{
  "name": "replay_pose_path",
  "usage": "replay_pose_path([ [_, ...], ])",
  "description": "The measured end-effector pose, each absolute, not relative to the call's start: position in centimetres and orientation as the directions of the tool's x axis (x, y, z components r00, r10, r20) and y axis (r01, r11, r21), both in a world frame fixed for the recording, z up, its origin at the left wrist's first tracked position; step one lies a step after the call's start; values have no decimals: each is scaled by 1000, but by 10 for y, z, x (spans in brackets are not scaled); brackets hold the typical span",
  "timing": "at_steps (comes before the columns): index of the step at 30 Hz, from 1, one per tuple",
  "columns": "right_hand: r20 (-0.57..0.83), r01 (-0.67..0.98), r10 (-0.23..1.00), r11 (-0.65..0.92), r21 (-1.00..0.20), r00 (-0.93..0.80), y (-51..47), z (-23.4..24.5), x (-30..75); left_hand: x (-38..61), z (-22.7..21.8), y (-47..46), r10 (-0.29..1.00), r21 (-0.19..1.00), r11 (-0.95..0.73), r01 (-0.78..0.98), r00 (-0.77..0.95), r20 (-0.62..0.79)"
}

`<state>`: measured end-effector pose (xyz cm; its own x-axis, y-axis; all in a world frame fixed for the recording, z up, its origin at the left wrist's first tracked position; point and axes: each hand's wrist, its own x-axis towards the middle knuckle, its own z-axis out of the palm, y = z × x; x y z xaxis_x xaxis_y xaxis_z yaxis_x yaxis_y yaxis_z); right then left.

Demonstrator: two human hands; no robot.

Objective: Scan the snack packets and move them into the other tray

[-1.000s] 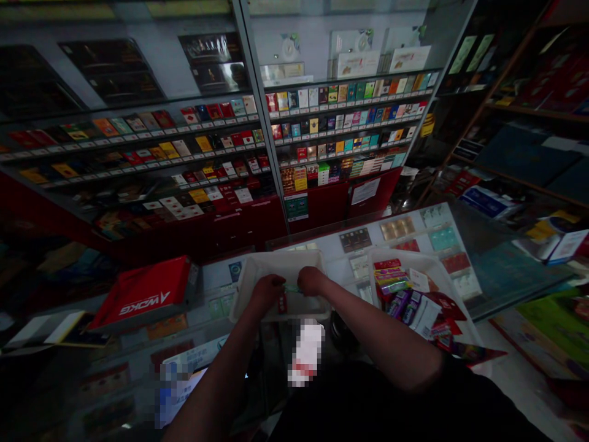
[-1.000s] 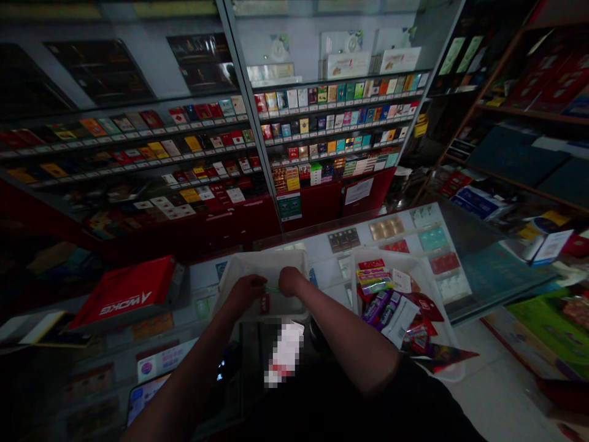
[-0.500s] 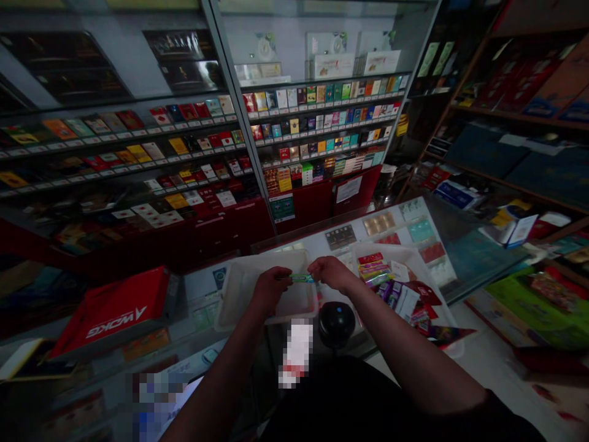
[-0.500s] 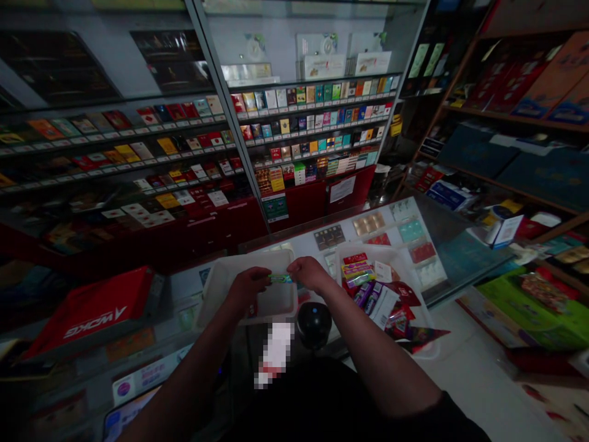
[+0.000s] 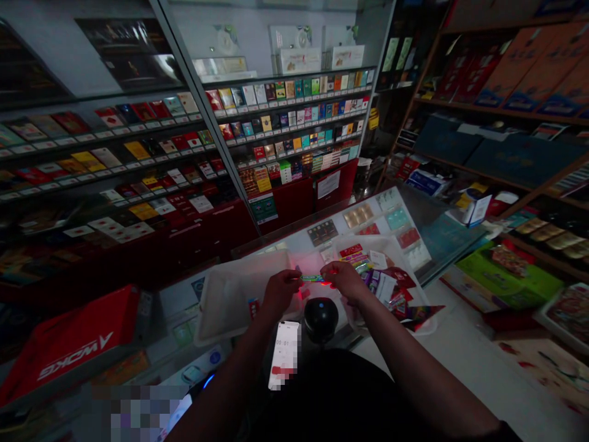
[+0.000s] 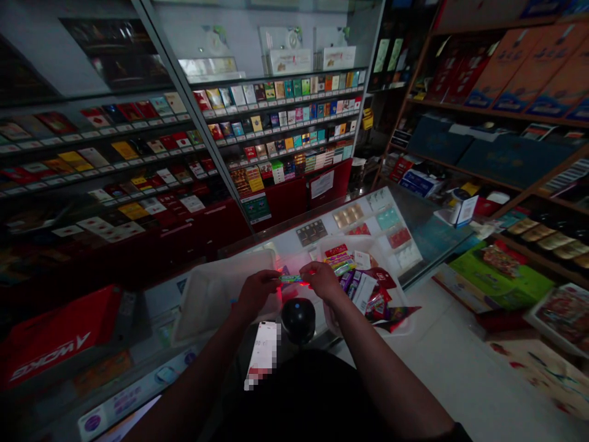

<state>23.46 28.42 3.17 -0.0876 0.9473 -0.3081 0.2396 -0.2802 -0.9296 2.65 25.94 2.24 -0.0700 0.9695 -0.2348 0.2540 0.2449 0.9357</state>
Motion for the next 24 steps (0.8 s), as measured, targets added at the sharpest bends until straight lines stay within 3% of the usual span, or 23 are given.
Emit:
replay_pose_path([
  [7, -313, 157, 945, -296, -942, -97, 273, 24, 255, 44, 22, 258, 946, 943, 323, 75, -2, -324],
  [11, -326, 219, 945, -312, -924, -29, 271, 16, 263, 49, 25, 259, 932, 924, 354, 149, 26, -361],
  [15, -270, 373, 963, -257, -892, 17, 270, 9, 267, 52, 23, 260, 948, 919, 277, 280, 75, -309],
  [21, -273, 417, 962, -255, -872, 16, 270, 6, 268, 57, 11, 261, 900, 903, 427, 42, 81, -429],
  [24, -266, 407, 964, -251, -878, 20, 271, 4, 269, 56, 14, 262, 903, 907, 411, 98, 96, -419],
])
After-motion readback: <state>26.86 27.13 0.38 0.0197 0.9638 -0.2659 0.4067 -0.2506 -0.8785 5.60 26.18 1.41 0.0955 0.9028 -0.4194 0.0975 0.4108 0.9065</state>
